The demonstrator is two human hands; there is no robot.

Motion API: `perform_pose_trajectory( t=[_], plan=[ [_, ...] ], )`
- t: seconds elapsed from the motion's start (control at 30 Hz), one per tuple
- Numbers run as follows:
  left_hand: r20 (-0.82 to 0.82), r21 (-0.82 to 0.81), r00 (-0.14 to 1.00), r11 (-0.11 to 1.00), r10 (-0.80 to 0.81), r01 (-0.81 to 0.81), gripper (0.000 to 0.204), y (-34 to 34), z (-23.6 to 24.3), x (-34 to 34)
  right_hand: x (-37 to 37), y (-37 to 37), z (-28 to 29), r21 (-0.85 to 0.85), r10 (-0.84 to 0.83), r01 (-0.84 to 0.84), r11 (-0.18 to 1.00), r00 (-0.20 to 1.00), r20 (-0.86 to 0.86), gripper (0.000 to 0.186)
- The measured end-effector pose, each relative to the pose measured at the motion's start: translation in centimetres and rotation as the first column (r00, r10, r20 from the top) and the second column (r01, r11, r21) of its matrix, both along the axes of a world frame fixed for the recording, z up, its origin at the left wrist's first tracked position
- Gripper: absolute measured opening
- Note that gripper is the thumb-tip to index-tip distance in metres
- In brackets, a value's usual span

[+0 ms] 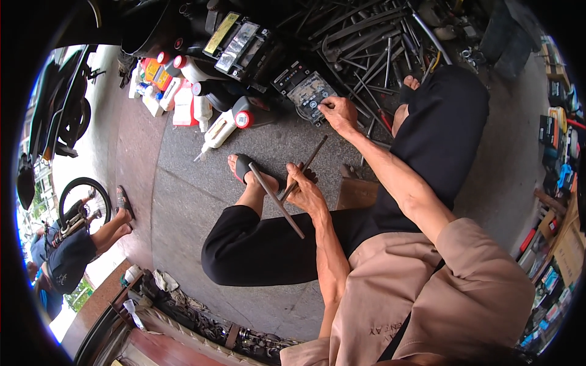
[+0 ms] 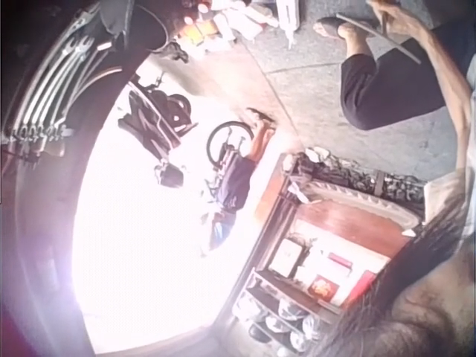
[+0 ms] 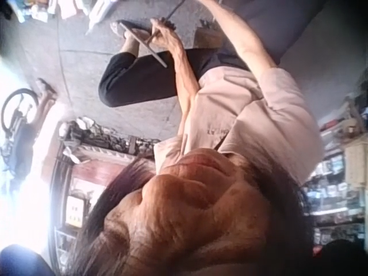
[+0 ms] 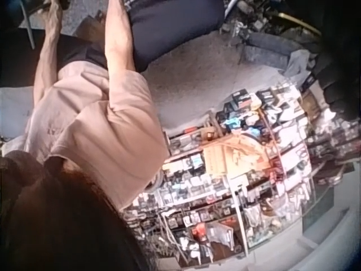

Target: Repairing electrical components or the battery of a motorcycle using a screwdriver and a T-handle wrench.

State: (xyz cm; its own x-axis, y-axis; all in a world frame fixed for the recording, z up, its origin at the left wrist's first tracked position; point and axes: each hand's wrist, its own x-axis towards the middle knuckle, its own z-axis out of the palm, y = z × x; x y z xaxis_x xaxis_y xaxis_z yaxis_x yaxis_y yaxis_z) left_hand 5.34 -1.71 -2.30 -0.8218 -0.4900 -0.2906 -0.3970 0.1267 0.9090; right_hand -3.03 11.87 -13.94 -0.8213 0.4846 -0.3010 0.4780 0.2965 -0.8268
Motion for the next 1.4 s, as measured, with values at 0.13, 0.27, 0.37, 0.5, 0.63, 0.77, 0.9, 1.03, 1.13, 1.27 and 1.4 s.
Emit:
perform_pose_trajectory(
  t=[0.13, 0.27, 0.37, 0.5, 0.63, 0.77, 0.9, 1.03, 1.13, 1.27, 1.4],
  plan=[
    [0.0, -0.014, 1.0, 1.0, -0.028, 0.028, 0.056, 0.3, 0.1, 0.1, -0.4, 0.7, 0.5, 0.17, 0.12, -0.129, 0.977, 0.991, 0.061, 0.027],
    [-0.049, 0.03, 0.999, 0.999, -0.021, 0.022, 0.051, -0.2, -0.8, 0.4, -0.3, 1.3, 1.5, 0.133, -0.015, 0.019, 0.991, 0.999, -0.028, 0.026],
    [-0.034, 0.01, 0.998, 0.999, -0.053, 0.053, 0.05, 0.5, 0.0, 0.3, 1.0, 2.8, 0.8, 0.114, -0.133, 0.131, 0.985, 0.991, 0.009, 0.024],
    [-0.015, 0.084, 0.999, 0.996, -0.036, 0.037, 0.049, 0.9, -0.5, 0.3, 1.9, 3.4, -0.4, 0.218, -0.094, 0.084, 0.972, 0.995, 0.037, 0.026],
    [-0.024, 0.071, 0.999, 0.996, -0.048, 0.05, 0.048, 0.6, -1.8, 0.4, 1.6, 3.8, -0.5, 0.149, -0.084, 0.078, 0.986, 0.996, 0.032, 0.029],
    [-0.005, -0.01, 0.994, 0.993, -0.114, 0.114, 0.049, 0.3, -2.3, 0.6, 1.9, 4.4, -1.0, 0.143, -0.124, 0.106, 0.984, 0.985, 0.123, 0.028],
    [-0.047, -0.056, 0.973, 0.973, -0.227, 0.225, 0.045, -0.3, -4.0, 0.8, 2.3, 4.4, -1.2, 0.139, -0.099, 0.084, 0.987, 0.99, 0.105, 0.027],
    [0.051, -0.124, 0.956, 0.948, -0.29, 0.294, 0.037, -2.4, -8.3, 1.0, 2.0, 3.6, -0.5, 0.082, -0.079, 0.07, 0.994, 0.99, 0.114, 0.026],
    [0.075, -0.12, 0.958, 0.952, -0.276, 0.283, 0.037, -2.0, -8.9, 1.0, 2.1, 3.8, -0.4, 0.11, -0.098, 0.085, 0.99, 0.988, 0.119, 0.024],
    [0.082, -0.104, 0.966, 0.962, -0.243, 0.251, 0.038, -1.0, -7.8, 0.7, 2.0, 3.2, -0.4, 0.38, -0.089, 0.048, 0.924, 0.992, 0.091, 0.02],
    [0.089, -0.101, 0.972, 0.969, -0.216, 0.224, 0.039, -1.0, -6.9, 0.5, 2.1, 2.5, -0.4, 0.422, -0.08, 0.048, 0.905, 0.995, 0.058, 0.023]
  ],
)
